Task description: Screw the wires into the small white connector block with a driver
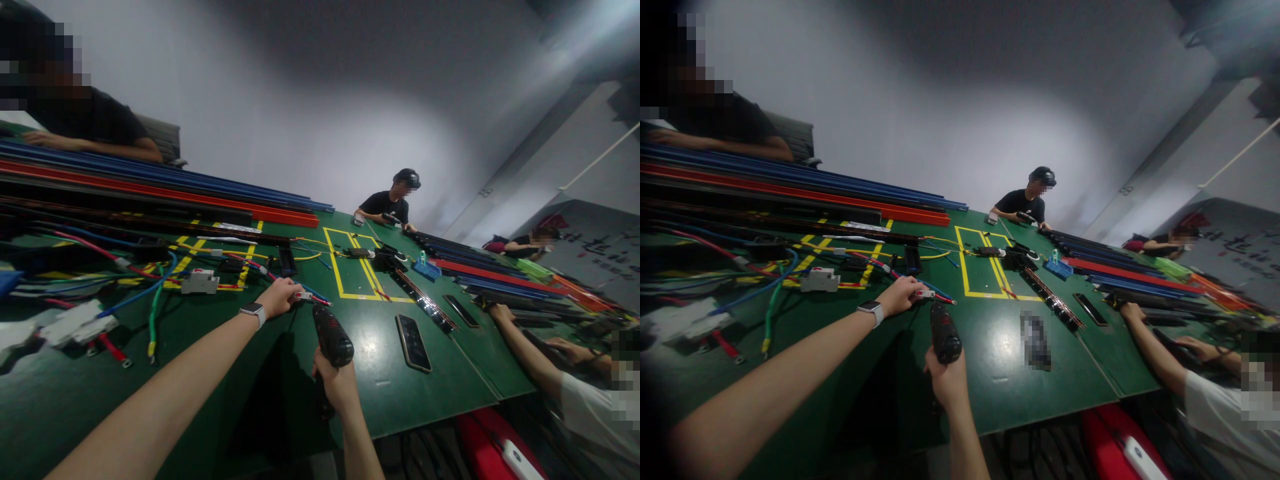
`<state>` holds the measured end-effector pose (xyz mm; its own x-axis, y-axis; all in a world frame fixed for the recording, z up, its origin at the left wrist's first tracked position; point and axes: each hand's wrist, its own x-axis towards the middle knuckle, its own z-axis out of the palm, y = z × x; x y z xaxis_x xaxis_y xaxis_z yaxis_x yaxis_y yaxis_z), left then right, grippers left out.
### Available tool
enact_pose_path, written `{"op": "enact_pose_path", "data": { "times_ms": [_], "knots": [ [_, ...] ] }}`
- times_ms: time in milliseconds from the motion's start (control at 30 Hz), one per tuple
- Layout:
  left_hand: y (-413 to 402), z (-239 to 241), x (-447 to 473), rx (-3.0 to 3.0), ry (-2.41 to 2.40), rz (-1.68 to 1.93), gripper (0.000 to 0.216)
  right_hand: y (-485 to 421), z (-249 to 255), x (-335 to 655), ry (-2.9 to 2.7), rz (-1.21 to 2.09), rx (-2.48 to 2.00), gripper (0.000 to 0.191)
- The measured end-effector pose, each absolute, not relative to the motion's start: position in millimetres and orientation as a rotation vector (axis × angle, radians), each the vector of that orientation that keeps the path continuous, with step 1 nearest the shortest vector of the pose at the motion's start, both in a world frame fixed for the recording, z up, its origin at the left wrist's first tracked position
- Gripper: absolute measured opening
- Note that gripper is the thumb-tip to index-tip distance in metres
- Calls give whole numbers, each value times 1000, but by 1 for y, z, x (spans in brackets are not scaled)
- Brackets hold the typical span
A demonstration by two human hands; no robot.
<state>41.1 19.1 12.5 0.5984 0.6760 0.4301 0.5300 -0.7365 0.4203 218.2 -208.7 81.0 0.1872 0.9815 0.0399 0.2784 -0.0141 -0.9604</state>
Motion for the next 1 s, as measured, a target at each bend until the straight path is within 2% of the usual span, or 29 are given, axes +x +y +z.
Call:
{"op": "enact_pose_path", "data": {
  "times_ms": [633,1000],
  "knots": [
    [11,22,42,2552,1014,866,24,-206,69,222,-1246,935,-1467,13],
    [17,14,42,2552,1034,835,29,-209,81,220,-1281,942,-1477,17]
  ]
}}
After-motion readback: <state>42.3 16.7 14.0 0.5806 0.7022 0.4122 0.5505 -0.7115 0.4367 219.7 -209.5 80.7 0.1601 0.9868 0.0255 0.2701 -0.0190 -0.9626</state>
